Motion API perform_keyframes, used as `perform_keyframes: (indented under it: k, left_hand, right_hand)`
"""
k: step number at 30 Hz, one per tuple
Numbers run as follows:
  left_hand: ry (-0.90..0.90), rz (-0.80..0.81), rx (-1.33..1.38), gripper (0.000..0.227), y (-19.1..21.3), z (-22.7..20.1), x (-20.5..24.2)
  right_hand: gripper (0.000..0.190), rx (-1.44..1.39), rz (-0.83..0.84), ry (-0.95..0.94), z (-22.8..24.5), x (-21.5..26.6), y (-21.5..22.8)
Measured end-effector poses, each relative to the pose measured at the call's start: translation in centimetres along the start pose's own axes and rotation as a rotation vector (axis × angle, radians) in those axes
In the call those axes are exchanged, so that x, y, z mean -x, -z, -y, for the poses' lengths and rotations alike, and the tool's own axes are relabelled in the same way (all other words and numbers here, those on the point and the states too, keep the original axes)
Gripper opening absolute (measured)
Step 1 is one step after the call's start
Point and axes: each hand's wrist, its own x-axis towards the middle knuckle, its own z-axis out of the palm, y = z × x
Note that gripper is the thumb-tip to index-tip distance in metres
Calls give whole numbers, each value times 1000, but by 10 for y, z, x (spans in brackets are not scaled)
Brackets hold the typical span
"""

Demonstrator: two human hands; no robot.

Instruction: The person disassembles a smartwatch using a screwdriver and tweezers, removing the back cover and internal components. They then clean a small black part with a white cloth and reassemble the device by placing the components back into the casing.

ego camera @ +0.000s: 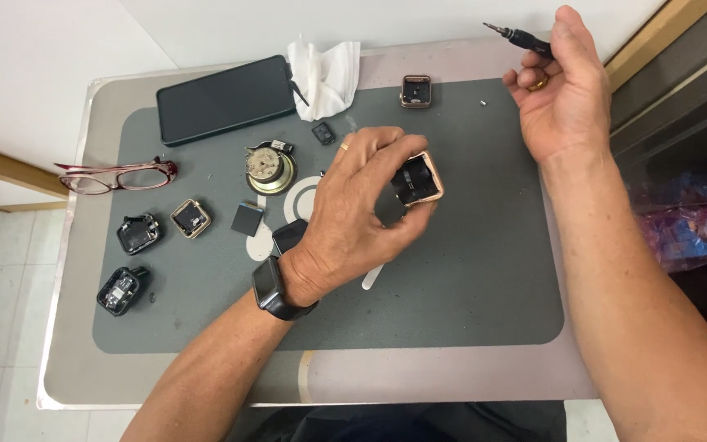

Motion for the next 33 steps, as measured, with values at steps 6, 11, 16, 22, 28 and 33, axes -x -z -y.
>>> perform_keyframes:
  k: [6,11,16,22,28,33]
  left_hand:
    - [88,18,95,46,2,-4,1]
    - [84,30,62,46,3,-5,2]
    - [-66,272,-65,52,31,-16,28]
    - [100,410,-98,43,69,-17,89]
    - [20,335,-265,45,60,-21,120]
    - [75,289,-263,38,56,-27,121]
  right_hand:
    - [68,-10,-11,-8,1,2,0]
    - [80,10,19,0,2,3,0]
    - [77,17,50,9,2,1,2]
    - [76,73,66,15,2,8,-3]
    - [76,87,91,32,1,7,-1]
    - [77,99,75,30,2,10,-3]
